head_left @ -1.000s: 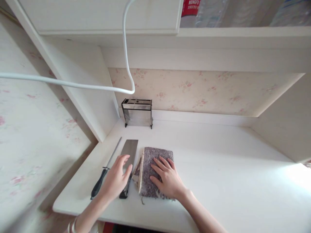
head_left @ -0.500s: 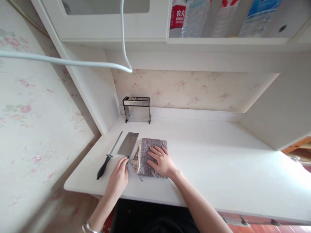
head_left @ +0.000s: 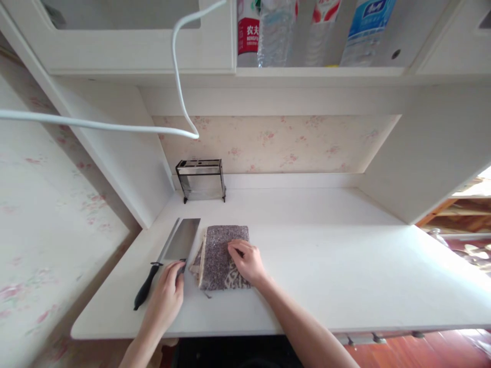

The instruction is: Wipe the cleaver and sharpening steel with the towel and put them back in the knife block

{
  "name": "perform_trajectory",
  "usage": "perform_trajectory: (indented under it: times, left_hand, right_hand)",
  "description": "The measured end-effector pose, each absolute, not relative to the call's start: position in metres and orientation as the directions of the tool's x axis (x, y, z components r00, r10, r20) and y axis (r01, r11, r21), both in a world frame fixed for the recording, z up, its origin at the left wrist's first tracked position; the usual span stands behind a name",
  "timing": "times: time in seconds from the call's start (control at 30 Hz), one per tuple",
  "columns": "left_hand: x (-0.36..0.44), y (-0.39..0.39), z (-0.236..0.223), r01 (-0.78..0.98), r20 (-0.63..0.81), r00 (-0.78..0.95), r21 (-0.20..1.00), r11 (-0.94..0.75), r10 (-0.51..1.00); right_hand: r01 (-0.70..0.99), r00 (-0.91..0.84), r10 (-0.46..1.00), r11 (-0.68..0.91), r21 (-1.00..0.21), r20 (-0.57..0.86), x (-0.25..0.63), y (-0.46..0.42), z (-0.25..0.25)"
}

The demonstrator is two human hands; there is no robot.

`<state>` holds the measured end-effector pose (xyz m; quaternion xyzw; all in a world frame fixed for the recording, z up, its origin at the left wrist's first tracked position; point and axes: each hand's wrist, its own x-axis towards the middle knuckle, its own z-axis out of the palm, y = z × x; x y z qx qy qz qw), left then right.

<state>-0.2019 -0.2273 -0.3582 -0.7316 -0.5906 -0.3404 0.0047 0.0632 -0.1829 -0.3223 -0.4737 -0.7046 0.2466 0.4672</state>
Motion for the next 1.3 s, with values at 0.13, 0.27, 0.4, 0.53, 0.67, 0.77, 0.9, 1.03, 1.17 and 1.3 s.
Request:
perform_trajectory:
  times: [0.13, 0.27, 0.4, 0.53, 0.67, 0.77, 0.9, 1.03, 1.17, 1.3]
  left_hand:
    - [-0.191, -0.227, -0.332, 0.812, 0.555, -0.077, 0.517, -0.271, 0.828]
    - [-0.142, -0.235, -0.293, 0.593, 0.306, -0.088, 0.781, -0.197, 0.948]
    - [-0.073, -0.227, -0.271, 0.261, 0.083, 0.133, 0.958, -0.116, 0.988]
    - [-0.023, -0.196, -0.278, 0.037, 0.012, 0.348, 0.999, -0.026, 0.937]
    - [-0.01, -0.167, -0.298, -0.135, -0.128, 0.341, 0.974, 0.183, 0.931]
    - [-0.016, -0.157, -0.309, -0.199, -0.177, 0.363, 0.945, 0.261, 0.915]
    - [-0.023, -0.159, -0.313, -0.266, -0.188, 0.37, 0.917, 0.298, 0.91]
    - [-0.023, -0.162, -0.314, -0.291, -0.183, 0.363, 0.909, 0.297, 0.914]
    - [-0.022, -0.163, -0.315, -0.3, -0.175, 0.356, 0.909, 0.29, 0.918]
    - [-0.022, -0.164, -0.316, -0.306, -0.168, 0.347, 0.91, 0.281, 0.923]
  right_hand:
    - [0.38, 0.168, 0.92, 0.272, -0.884, 0.355, 0.086, -0.184, -0.326]
    - [0.447, 0.209, 0.953, 0.107, -0.888, 0.22, 0.111, -0.182, -0.339]
    - [0.425, 0.198, 0.971, 0.04, -0.904, 0.136, 0.117, -0.178, -0.346]
    - [0.407, 0.183, 0.977, 0.028, -0.913, 0.112, 0.119, -0.175, -0.346]
    - [0.423, 0.183, 0.976, 0.029, -0.906, 0.117, 0.122, -0.174, -0.347]
    - [0.455, 0.166, 0.978, 0.036, -0.89, 0.124, 0.119, -0.173, -0.349]
    - [0.496, 0.137, 0.981, 0.051, -0.867, 0.136, 0.116, -0.172, -0.35]
    - [0.523, 0.117, 0.982, 0.065, -0.85, 0.147, 0.116, -0.175, -0.349]
    - [0.544, 0.11, 0.981, 0.076, -0.836, 0.161, 0.117, -0.177, -0.348]
    - [0.548, 0.108, 0.98, 0.08, -0.833, 0.166, 0.116, -0.177, -0.348]
